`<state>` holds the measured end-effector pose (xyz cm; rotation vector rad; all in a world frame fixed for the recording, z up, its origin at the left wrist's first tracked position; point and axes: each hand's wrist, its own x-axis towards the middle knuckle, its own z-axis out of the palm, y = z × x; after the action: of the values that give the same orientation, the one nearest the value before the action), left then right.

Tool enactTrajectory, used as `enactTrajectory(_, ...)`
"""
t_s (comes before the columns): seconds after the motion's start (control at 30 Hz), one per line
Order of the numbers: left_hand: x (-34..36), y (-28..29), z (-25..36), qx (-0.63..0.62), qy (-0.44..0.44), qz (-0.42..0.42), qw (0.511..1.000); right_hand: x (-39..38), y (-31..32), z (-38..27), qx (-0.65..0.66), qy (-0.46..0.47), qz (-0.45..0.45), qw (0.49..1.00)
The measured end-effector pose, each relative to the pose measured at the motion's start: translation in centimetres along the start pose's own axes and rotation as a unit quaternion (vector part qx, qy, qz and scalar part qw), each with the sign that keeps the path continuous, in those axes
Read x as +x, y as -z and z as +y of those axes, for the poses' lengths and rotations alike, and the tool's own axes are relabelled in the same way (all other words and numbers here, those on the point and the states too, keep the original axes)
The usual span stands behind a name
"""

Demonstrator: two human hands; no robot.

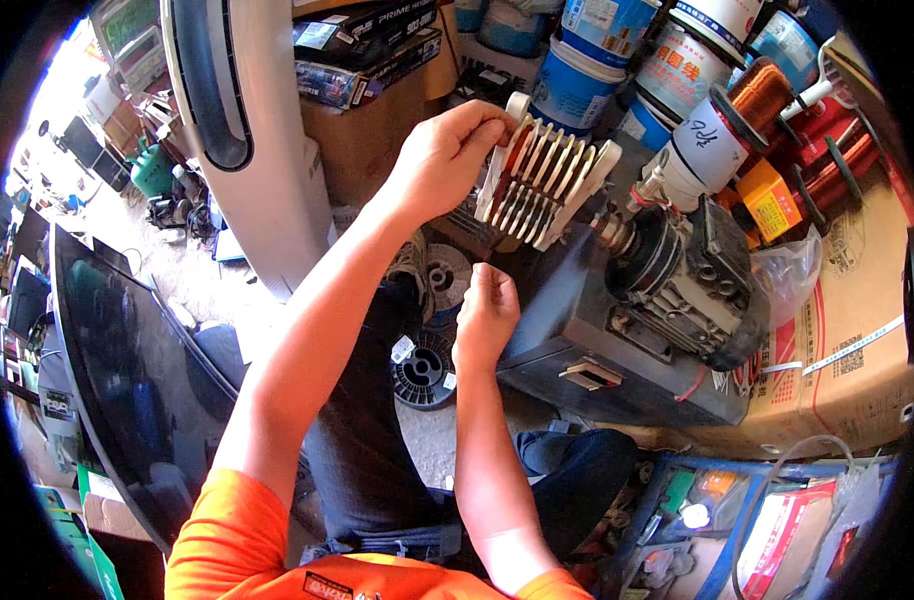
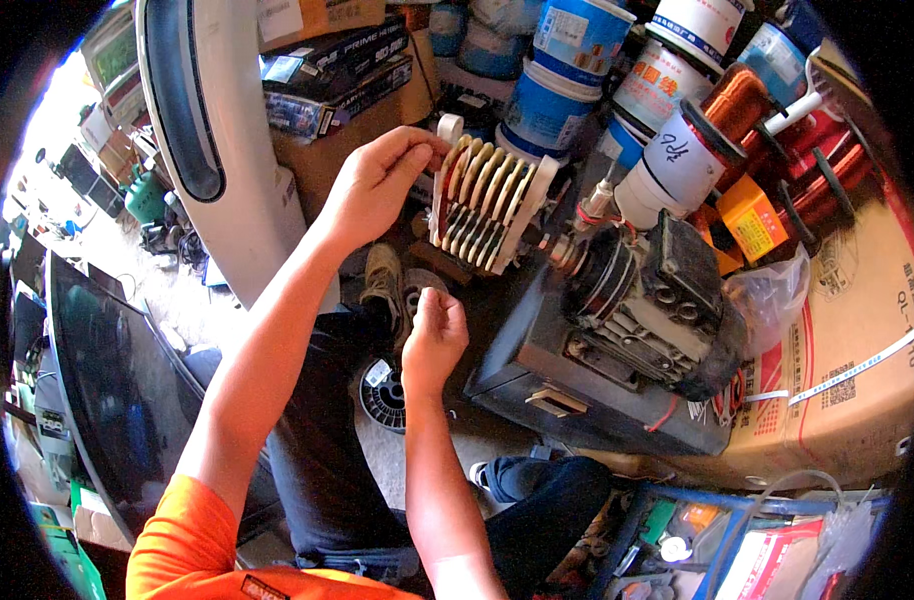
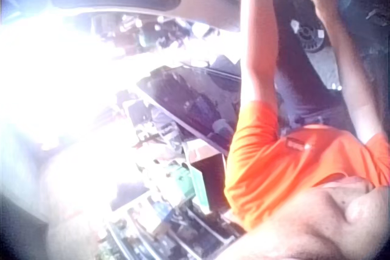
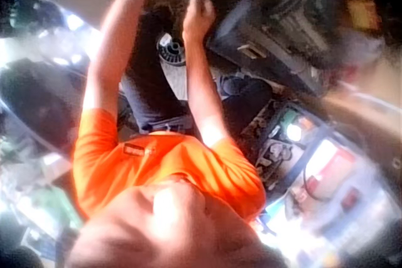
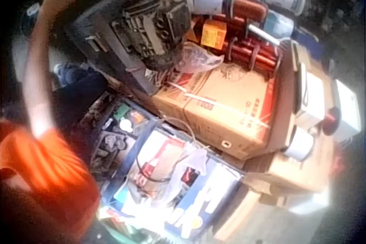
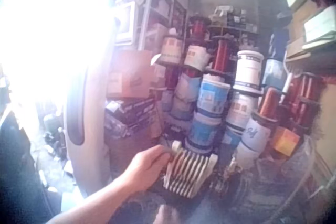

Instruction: The person sits in a workshop and winds white wire onto a wooden slotted bobbin using a motorized winding machine. They manually guide the wire into the slots as the bobbin rotates, then remove the finished coil from the machine.

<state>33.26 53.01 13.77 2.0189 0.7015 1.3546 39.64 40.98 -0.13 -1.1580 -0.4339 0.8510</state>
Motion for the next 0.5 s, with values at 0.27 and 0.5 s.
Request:
enactTrajectory(0.27,2.2,-0.5,-2.9,0.139,-0.127,-0.015,0.982,0.2,0.1,-0.3,0.046,-0.065,-0.017,0.997)
enactTrajectory(0.5,2.8,-1.1,-8.5,-0.038,0.117,-0.148,0.981,-1.1,-0.3,-0.7,0.066,-0.057,-0.018,0.996)
